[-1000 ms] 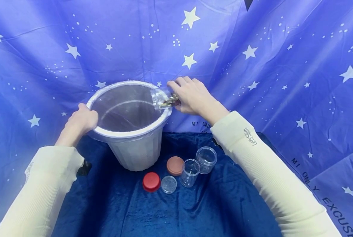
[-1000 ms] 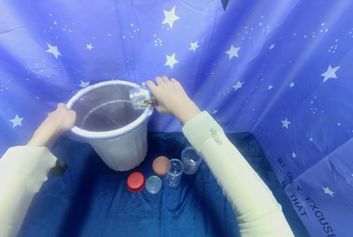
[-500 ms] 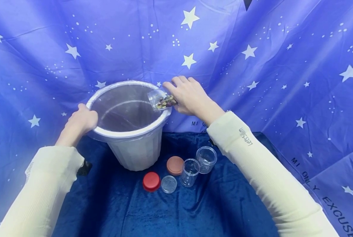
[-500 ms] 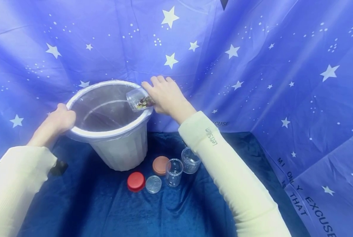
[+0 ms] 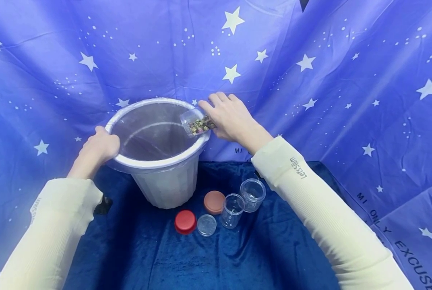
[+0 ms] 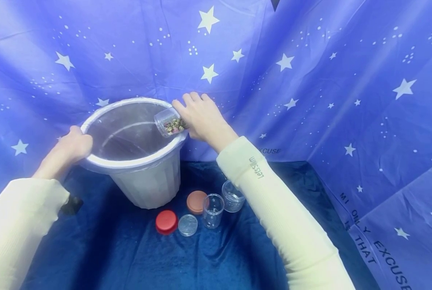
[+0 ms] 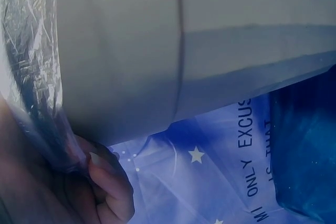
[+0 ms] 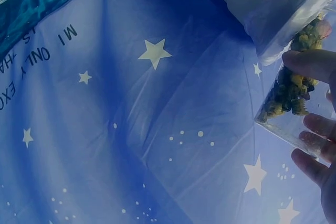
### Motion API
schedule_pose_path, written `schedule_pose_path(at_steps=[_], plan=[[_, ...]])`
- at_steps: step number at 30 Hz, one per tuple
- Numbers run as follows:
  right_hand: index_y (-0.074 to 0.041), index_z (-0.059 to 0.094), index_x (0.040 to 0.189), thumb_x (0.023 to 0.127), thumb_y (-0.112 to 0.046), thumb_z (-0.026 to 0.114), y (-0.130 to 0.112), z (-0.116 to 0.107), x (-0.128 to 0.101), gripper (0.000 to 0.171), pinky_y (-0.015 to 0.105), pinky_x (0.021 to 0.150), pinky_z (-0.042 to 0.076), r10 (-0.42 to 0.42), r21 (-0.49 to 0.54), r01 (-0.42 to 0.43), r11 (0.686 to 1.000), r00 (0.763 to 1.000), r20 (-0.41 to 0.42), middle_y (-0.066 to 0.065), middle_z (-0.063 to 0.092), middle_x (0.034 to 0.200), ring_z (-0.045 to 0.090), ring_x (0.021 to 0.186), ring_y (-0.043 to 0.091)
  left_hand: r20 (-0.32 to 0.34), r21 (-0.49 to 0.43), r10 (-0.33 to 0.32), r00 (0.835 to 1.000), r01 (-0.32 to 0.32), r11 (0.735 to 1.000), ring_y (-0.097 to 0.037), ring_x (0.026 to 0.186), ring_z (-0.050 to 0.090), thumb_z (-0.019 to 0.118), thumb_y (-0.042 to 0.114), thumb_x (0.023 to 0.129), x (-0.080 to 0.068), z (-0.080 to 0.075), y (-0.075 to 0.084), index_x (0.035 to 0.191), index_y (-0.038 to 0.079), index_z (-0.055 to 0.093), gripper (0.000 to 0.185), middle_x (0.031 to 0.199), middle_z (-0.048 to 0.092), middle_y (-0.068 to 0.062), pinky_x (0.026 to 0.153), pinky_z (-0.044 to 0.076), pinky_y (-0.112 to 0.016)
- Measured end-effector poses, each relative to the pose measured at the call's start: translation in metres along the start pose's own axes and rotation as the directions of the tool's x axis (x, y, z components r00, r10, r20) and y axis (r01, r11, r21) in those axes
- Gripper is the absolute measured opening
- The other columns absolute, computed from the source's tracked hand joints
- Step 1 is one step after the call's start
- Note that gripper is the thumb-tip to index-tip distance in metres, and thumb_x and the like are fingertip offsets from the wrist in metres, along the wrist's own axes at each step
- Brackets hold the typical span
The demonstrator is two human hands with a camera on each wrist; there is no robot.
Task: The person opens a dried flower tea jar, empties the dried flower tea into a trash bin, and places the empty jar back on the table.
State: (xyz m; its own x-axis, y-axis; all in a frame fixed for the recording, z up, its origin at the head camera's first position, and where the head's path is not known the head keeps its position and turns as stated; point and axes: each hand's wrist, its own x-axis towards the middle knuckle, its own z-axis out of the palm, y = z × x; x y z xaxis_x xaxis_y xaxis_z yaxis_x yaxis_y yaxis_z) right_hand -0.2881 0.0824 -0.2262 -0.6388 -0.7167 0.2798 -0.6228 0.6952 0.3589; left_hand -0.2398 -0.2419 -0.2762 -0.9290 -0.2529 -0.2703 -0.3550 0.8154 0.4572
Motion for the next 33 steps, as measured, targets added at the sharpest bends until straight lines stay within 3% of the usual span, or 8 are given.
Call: schedule_pose_path(at_steps=[7,16,33], plan=[[-0.011,0.048,0.137,0.082,-0.014,0.071,-0.003,0.002,-0.001,0.060,0.049,0.095,0.049,-0.045,-0.032,0.043,0.999,0.996,-0.077,0.019,0.055,0.129,0.050,0.127,0.037,0.005,0.006,0.007,1.000,-0.007,1.000,-0.057,0.123,0.038,0.020,0.027,0.093,0.000,0.000,0.000,0.148,-0.015,-0.006,0.074,0.138,0.031,-0.045,0.100,0.035,-0.067],[-0.011,0.048,0.138,0.085,-0.008,0.065,-0.003,0.004,-0.001,0.056,0.049,0.096,0.049,-0.037,-0.036,0.033,0.999,0.994,-0.101,0.019,0.055,0.130,0.049,0.128,0.037,0.003,0.006,0.004,1.000,-0.004,1.000,-0.058,0.125,0.036,0.020,0.028,0.093,0.000,-0.001,0.002,0.148,-0.015,-0.009,0.075,0.139,0.030,-0.046,0.101,0.034,-0.067],[-0.010,0.046,0.137,0.083,-0.013,0.067,-0.001,0.011,-0.007,0.058,0.048,0.090,0.052,0.020,0.021,-0.018,1.000,0.995,-0.096,0.019,0.057,0.127,0.053,0.122,0.036,0.000,0.001,0.004,1.000,-0.004,1.000,-0.058,0.125,0.036,0.019,0.029,0.095,0.001,0.000,0.000,0.148,-0.015,-0.008,0.074,0.139,0.030,-0.046,0.102,0.033,-0.067]])
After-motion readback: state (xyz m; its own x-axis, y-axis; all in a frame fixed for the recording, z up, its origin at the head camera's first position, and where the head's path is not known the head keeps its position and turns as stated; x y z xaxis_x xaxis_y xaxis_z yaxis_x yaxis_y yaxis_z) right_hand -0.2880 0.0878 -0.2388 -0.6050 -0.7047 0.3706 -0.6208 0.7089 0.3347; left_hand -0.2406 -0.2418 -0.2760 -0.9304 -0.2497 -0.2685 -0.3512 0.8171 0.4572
